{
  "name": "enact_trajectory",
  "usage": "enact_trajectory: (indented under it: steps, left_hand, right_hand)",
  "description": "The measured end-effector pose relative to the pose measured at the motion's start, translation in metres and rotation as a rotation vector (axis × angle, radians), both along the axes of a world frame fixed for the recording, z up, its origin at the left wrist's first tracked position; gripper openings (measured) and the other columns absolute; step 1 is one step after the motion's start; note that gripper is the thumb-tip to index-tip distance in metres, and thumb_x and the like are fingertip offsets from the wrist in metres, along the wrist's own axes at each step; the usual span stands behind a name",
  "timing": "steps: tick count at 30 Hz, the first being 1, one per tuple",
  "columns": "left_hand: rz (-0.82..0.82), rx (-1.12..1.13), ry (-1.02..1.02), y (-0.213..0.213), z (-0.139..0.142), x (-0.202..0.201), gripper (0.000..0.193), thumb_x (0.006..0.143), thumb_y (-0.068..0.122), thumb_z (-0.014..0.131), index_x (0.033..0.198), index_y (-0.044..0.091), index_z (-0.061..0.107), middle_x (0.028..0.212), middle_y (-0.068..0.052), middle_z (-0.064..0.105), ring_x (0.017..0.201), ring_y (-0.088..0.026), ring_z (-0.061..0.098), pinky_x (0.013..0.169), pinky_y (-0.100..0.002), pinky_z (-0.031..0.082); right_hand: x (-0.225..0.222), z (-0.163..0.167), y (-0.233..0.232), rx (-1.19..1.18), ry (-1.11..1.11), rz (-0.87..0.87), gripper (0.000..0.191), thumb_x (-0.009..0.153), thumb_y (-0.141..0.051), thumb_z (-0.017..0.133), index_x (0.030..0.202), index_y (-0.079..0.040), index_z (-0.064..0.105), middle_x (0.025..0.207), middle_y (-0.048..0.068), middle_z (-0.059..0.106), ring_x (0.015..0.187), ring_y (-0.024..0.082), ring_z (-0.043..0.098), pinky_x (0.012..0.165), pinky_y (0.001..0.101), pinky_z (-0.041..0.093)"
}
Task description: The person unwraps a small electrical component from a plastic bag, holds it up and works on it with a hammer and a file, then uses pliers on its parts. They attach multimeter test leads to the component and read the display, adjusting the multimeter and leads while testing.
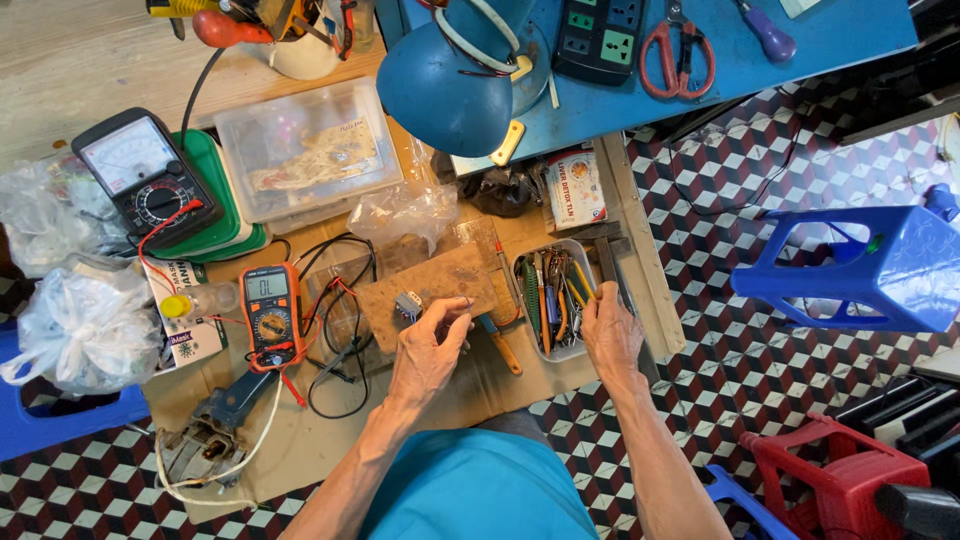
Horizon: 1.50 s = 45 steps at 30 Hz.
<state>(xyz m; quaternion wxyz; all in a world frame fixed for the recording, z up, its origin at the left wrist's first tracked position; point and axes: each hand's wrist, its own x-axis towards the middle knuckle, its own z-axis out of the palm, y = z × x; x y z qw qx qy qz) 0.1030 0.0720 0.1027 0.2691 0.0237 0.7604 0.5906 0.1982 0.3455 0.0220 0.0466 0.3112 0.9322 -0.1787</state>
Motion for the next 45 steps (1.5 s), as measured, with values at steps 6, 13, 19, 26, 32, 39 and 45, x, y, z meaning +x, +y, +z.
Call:
enact_trajectory:
  steps: [6, 13, 19, 26, 32, 39, 45]
  left_hand:
    - [-0.019, -0.056, 0.059, -0.002, -0.001, 0.003, 0.028, 0.098, 0.023, 0.063, 0.12, 0.007, 0.07, 0.08, -0.004, 0.074, 0.069, -0.009, 0.066, 0.062, -0.027, 0.053]
    - [0.061, -0.031, 0.074, -0.001, -0.012, 0.008, 0.027, 0.098, 0.024, 0.067, 0.116, 0.008, 0.077, 0.073, -0.008, 0.067, 0.067, -0.011, 0.058, 0.059, -0.029, 0.049]
    - [0.119, 0.15, -0.024, -0.003, -0.023, 0.009, 0.033, 0.096, 0.027, 0.062, 0.119, 0.007, 0.073, 0.08, -0.003, 0.073, 0.073, -0.005, 0.068, 0.067, -0.024, 0.053]
    - [0.189, 0.201, -0.037, 0.01, -0.031, 0.007, 0.032, 0.097, 0.03, 0.065, 0.11, 0.003, 0.076, 0.076, 0.001, 0.068, 0.071, -0.007, 0.062, 0.063, -0.025, 0.049]
    - [0.291, 0.172, -0.047, 0.025, -0.029, 0.011, 0.032, 0.096, 0.032, 0.067, 0.109, 0.004, 0.077, 0.069, 0.004, 0.059, 0.062, -0.006, 0.054, 0.055, -0.025, 0.043]
    - [0.457, -0.039, 0.04, 0.041, -0.023, 0.01, 0.032, 0.094, 0.033, 0.069, 0.102, 0.004, 0.078, 0.068, 0.0, 0.062, 0.062, -0.008, 0.053, 0.056, -0.028, 0.045]
    - [0.455, -0.016, 0.009, 0.048, -0.032, 0.016, 0.032, 0.093, 0.032, 0.069, 0.097, 0.002, 0.08, 0.079, -0.002, 0.077, 0.073, -0.008, 0.068, 0.066, -0.025, 0.053]
  right_hand:
    - [-0.006, 0.027, 0.021, 0.039, 0.011, 0.152, 0.025, 0.099, -0.014, 0.056, 0.124, -0.01, 0.056, 0.099, 0.022, 0.071, 0.081, 0.044, 0.069, 0.069, 0.0562, 0.052]
    - [-0.004, 0.12, 0.021, -0.314, -0.195, -0.041, 0.044, 0.097, -0.017, 0.057, 0.14, -0.013, 0.05, 0.114, 0.017, 0.075, 0.083, 0.03, 0.076, 0.073, 0.0386, 0.057]
    - [0.033, 0.25, 0.053, -0.243, -0.214, 0.006, 0.036, 0.094, -0.025, 0.069, 0.129, -0.018, 0.065, 0.113, 0.012, 0.078, 0.09, 0.022, 0.077, 0.066, 0.0345, 0.065]
    - [-0.005, 0.173, -0.009, -1.419, 0.774, -0.494, 0.015, 0.094, -0.013, 0.065, 0.109, -0.011, 0.068, 0.103, 0.007, 0.071, 0.101, 0.021, 0.068, 0.097, 0.0386, 0.054]
    - [-0.048, 0.133, -0.033, -1.735, 0.363, -0.195, 0.032, 0.1, -0.025, 0.065, 0.123, -0.004, 0.064, 0.103, 0.013, 0.072, 0.093, 0.019, 0.067, 0.075, 0.0285, 0.053]
    - [-0.048, 0.118, -0.034, -1.414, -0.028, 0.065, 0.04, 0.099, -0.031, 0.058, 0.126, -0.002, 0.064, 0.092, 0.012, 0.068, 0.085, 0.02, 0.073, 0.082, 0.0384, 0.062]
    - [-0.064, 0.088, -0.023, -0.798, -0.242, 0.381, 0.041, 0.101, -0.029, 0.055, 0.138, -0.013, 0.062, 0.088, 0.016, 0.067, 0.078, 0.026, 0.069, 0.074, 0.0418, 0.057]
